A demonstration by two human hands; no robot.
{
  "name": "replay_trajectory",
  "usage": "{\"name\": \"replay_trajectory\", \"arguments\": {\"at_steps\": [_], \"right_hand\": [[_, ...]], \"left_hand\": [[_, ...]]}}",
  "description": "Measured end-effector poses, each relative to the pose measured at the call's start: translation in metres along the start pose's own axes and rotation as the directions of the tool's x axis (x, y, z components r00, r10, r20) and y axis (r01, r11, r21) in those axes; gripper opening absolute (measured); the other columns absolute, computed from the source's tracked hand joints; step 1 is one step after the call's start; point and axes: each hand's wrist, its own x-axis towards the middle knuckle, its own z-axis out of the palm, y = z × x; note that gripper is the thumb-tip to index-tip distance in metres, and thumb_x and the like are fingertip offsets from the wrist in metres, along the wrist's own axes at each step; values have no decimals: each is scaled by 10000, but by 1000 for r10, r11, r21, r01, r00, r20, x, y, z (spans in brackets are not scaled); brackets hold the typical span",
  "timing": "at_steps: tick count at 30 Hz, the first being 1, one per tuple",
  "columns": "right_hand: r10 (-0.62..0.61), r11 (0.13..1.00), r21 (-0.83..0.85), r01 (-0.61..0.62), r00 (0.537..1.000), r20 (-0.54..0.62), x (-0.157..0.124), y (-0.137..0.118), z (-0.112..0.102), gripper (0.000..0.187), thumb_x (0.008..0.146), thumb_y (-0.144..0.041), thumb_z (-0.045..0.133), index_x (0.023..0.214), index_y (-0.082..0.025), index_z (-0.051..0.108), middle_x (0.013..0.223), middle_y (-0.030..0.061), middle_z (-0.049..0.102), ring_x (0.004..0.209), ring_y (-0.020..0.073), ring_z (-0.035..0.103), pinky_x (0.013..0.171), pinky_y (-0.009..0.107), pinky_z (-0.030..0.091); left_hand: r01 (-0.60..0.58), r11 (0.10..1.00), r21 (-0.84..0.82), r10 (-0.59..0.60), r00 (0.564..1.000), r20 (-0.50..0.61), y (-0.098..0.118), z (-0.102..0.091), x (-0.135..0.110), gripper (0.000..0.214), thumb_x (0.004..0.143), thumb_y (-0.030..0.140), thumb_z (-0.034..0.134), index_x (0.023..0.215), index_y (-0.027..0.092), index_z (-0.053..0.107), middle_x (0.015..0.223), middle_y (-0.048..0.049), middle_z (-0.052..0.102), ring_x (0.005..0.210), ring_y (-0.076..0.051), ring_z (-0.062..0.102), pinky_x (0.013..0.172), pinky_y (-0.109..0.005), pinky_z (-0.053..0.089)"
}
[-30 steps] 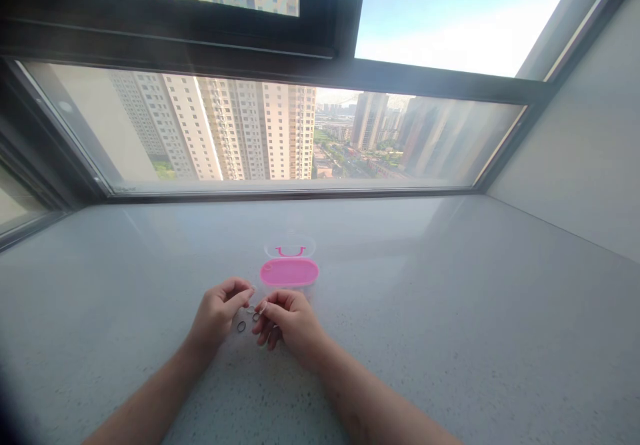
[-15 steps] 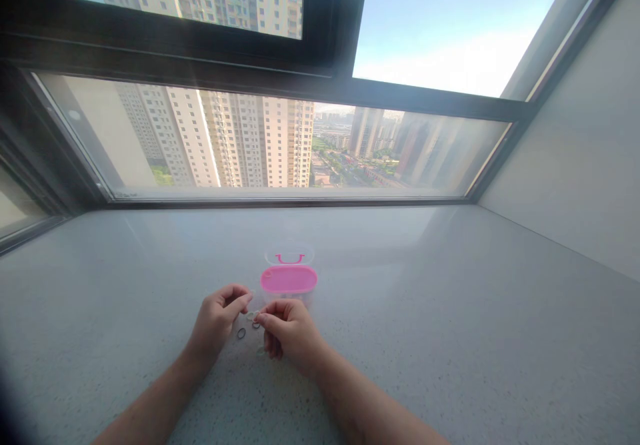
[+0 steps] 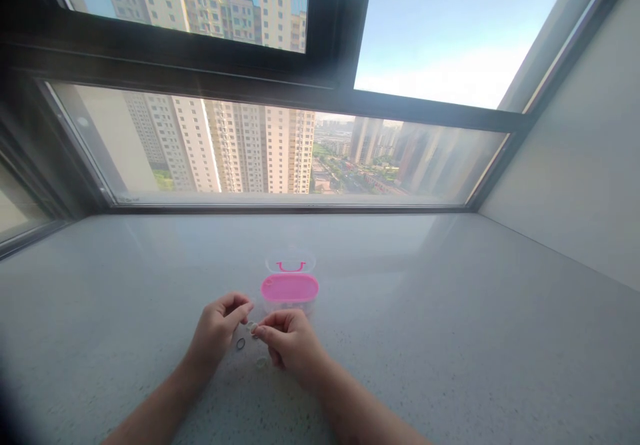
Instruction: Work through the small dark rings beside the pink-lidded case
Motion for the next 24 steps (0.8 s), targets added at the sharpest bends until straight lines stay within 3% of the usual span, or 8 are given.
{"name": "replay_trajectory", "arguments": {"at_steps": [24], "right_hand": [[-22, 999, 30, 22, 1000, -3, 1, 1, 0, 268, 714, -383, 682, 719, -122, 621, 350, -97, 394, 279, 27, 272, 295, 170, 155]], "left_hand": [[16, 1000, 4, -16, 998, 61, 1, -1, -1, 195, 719, 334, 569, 631, 161, 582, 520, 35, 499, 520, -132, 471, 508, -219, 361]]}}
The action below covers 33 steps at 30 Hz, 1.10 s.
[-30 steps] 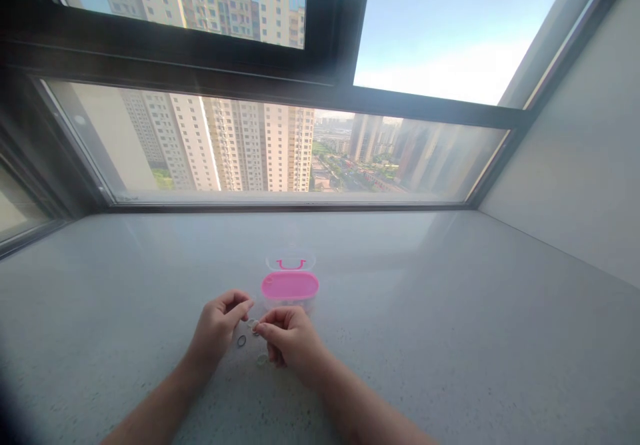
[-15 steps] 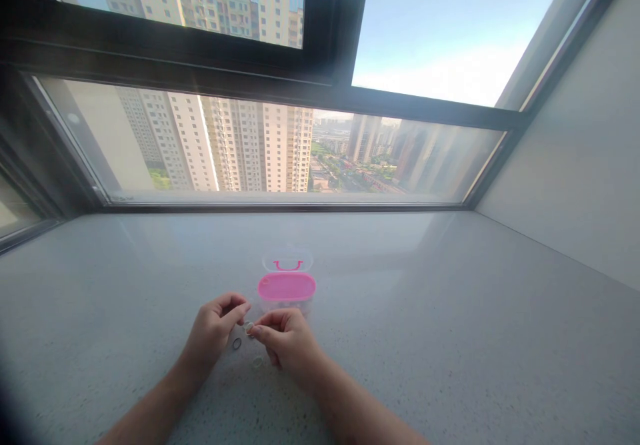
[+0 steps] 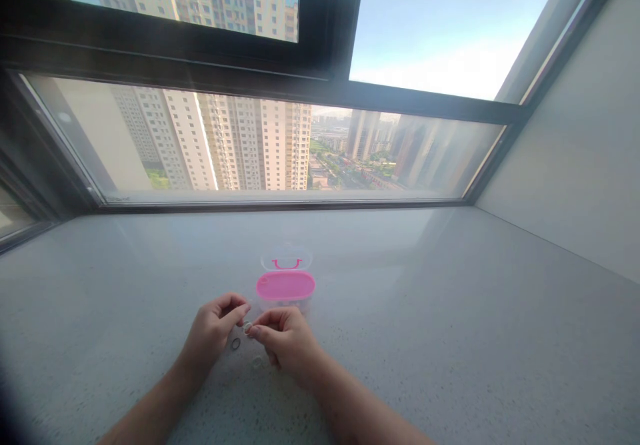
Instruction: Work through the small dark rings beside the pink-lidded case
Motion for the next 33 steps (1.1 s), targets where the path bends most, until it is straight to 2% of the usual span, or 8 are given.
{"name": "replay_trajectory", "arguments": {"at_steps": [23, 33], "right_hand": [[-1, 1000, -5, 1, 1000, 13, -1, -5, 2, 265, 710, -383, 681, 717, -123, 626, 359, -94, 393, 283, 30, 291, 295, 174, 167], [8, 1000, -13, -8, 1000, 6, 2, 3, 0, 285, 700, -410, 686, 723, -131, 629, 375, -91, 396, 288, 32, 296, 306, 177, 177]], "left_hand": [[13, 1000, 27, -14, 1000, 25, 0, 0, 0, 220, 722, 365, 560, 647, 159, 580, 525, 30, 492, 515, -137, 481, 501, -228, 361], [5, 1000, 7, -5, 1000, 13, 1, 0, 0, 211, 705, 354, 581, 624, 159, 585, 502, 36, 495, 493, -132, 482, 484, -217, 358]]}}
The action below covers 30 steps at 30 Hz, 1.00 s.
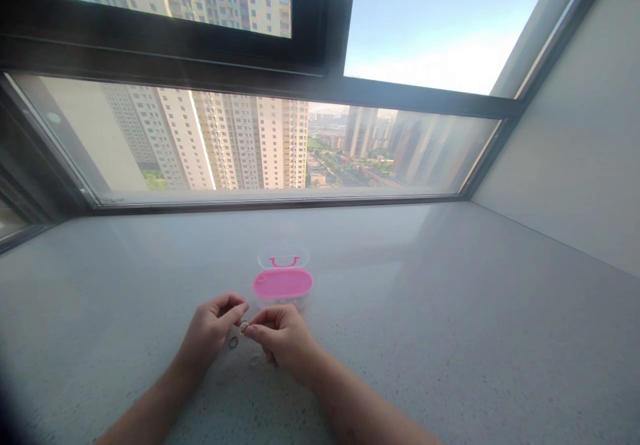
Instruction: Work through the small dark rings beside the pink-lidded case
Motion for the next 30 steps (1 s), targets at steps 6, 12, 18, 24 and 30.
{"name": "replay_trajectory", "arguments": {"at_steps": [6, 12, 18, 24, 30], "right_hand": [[3, 1000, 3, -3, 1000, 5, -1, -4, 1, 267, 711, -395, 678, 725, -133, 628, 371, -89, 393, 289, 37, 291, 311, 181, 173], [-3, 1000, 5, 3, 1000, 13, -1, -4, 1, 261, 709, -390, 680, 712, -136, 621, 367, -90, 388, 286, 37, 287, 299, 177, 171], [-11, 1000, 11, 11, 1000, 11, -2, -4, 1, 234, 720, -362, 677, 718, -134, 623, 368, -90, 390, 285, 36, 291, 292, 174, 172], [-14, 1000, 12, 14, 1000, 22, -1, -4, 0, 227, 727, -346, 674, 723, -126, 620, 368, -93, 393, 285, 35, 293, 289, 163, 190], [-17, 1000, 9, 17, 1000, 23, -1, -2, 0, 227, 728, -344, 672, 722, -124, 617, 364, -93, 397, 284, 35, 298, 284, 156, 190]], "left_hand": [[2, 1000, -14, -2, 1000, -4, -1, 0, 0, 189, 699, 333, 581, 612, 165, 594, 488, 42, 512, 490, -130, 486, 482, -209, 355], [-2, 1000, 5, 2, 1000, 0, -2, 0, 0, 196, 718, 335, 574, 632, 159, 589, 504, 41, 499, 495, -125, 472, 481, -212, 350], [0, 1000, 11, 0, 1000, 6, 0, 0, 1, 192, 717, 330, 572, 631, 159, 586, 508, 40, 500, 504, -127, 475, 492, -215, 354], [10, 1000, 8, -10, 1000, 15, -1, 1, 1, 199, 727, 334, 565, 648, 153, 587, 517, 39, 501, 503, -121, 468, 487, -212, 350], [14, 1000, 11, -14, 1000, 21, -2, 0, 0, 203, 728, 336, 566, 652, 149, 587, 513, 40, 495, 491, -112, 446, 477, -210, 340]]}}
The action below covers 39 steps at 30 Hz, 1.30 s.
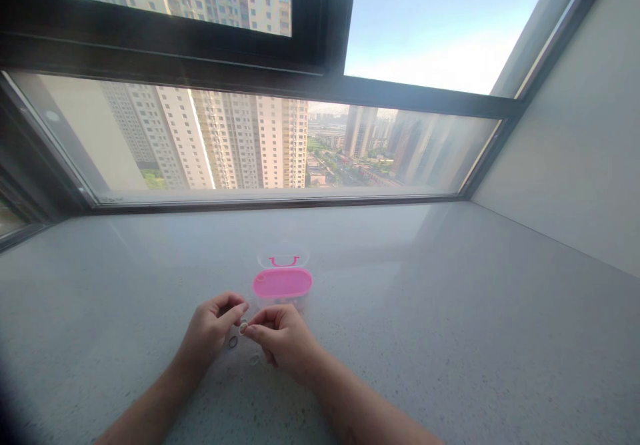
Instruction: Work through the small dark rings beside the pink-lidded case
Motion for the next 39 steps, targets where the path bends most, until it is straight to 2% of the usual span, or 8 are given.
{"name": "replay_trajectory", "arguments": {"at_steps": [39], "right_hand": [[12, 1000, 23, -13, 1000, 18, 0, -2, 0, 229, 730, -349, 666, 713, -134, 589, 350, -97, 396, 279, 38, 292, 285, 165, 176]], "left_hand": [[-19, 999, 40, 19, 1000, -3, 0, 1, 1, 208, 723, 343, 560, 643, 154, 589, 517, 36, 491, 498, -123, 453, 488, -218, 337]]}}
